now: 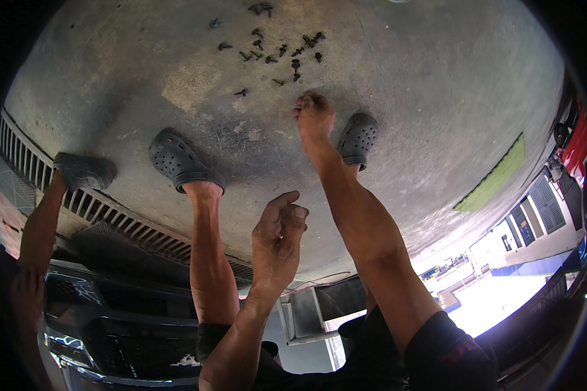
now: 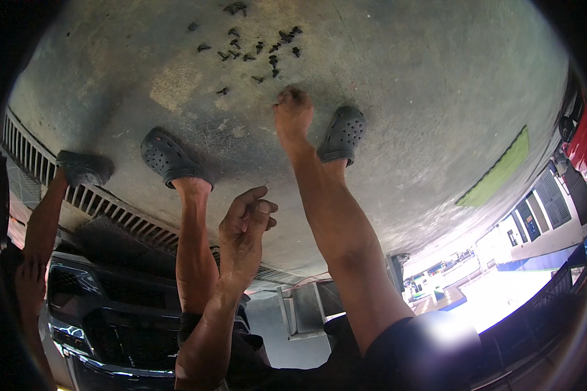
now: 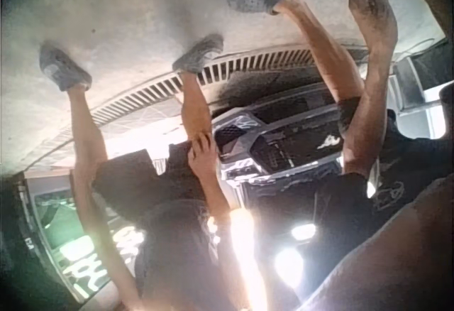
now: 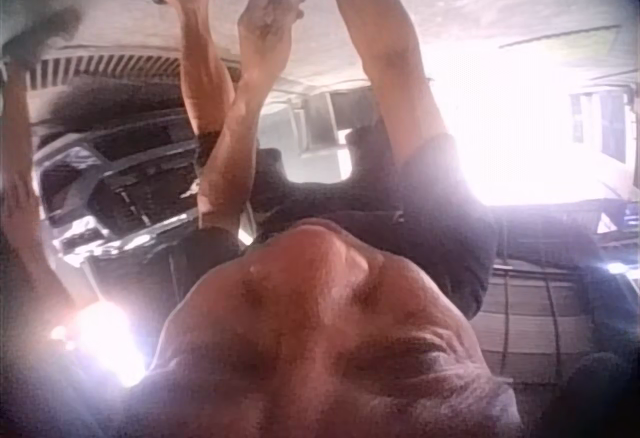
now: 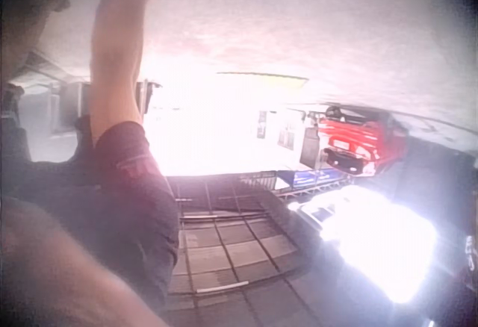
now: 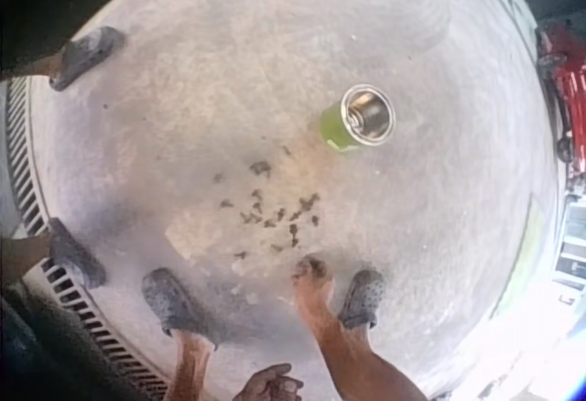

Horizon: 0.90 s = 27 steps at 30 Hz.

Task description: The person gathers plastic fasteners from the floor and then, with a coworker, positions and secures a car bumper onto the front of a vehicle. They align the bumper, insert fasteners by hand, and adjust the fit along the lower edge and sides.

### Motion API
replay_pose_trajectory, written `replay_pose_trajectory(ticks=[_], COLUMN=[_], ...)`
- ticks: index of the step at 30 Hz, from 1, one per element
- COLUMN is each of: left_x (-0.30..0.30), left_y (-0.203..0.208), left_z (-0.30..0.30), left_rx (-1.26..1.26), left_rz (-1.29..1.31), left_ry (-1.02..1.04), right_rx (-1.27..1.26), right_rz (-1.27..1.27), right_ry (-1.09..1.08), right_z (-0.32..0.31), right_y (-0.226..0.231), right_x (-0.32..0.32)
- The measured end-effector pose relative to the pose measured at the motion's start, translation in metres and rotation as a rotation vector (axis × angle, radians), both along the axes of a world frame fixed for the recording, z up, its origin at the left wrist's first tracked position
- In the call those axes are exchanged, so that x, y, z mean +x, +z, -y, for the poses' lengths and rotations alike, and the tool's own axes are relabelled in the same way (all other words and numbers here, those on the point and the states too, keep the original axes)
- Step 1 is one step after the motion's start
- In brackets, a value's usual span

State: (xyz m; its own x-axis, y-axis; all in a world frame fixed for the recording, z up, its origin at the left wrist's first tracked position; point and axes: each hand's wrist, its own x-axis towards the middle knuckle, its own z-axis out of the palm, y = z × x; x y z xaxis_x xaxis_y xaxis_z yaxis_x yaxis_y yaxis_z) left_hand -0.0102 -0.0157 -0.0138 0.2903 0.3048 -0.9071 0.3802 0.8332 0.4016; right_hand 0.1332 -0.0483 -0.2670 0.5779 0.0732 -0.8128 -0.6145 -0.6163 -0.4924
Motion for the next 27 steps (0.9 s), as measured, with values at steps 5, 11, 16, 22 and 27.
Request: replay_pose_trajectory(ticks=[5, 11, 16, 22, 27], left_x=[0.002, 0.002, 0.004, 0.004, 0.006], left_y=[0.001, 0.001, 0.002, 0.002, 0.003], left_z=[-0.002, -0.004, -0.004, -0.004, -0.006], left_rx=[0.0, -0.012, -0.048, -0.061, -0.061], left_rz=[-0.011, -0.027, -0.035, -0.047, -0.044], left_ry=[-0.02, -0.03, 0.0, 0.008, 0.004], right_rx=[0.073, 0.134, 0.24, 0.296, 0.182], right_rz=[0.012, -0.014, -0.039, -0.032, 0.022], right_ry=[-0.125, -0.07, -0.136, -0.175, -0.121], right_z=[0.004, -0.011, -0.016, -0.036, -0.036], right_y=[-0.008, -0.003, -0.015, -0.01, -0.014], right_x=[-0.01, -0.006, 0.002, 0.012, 0.018])
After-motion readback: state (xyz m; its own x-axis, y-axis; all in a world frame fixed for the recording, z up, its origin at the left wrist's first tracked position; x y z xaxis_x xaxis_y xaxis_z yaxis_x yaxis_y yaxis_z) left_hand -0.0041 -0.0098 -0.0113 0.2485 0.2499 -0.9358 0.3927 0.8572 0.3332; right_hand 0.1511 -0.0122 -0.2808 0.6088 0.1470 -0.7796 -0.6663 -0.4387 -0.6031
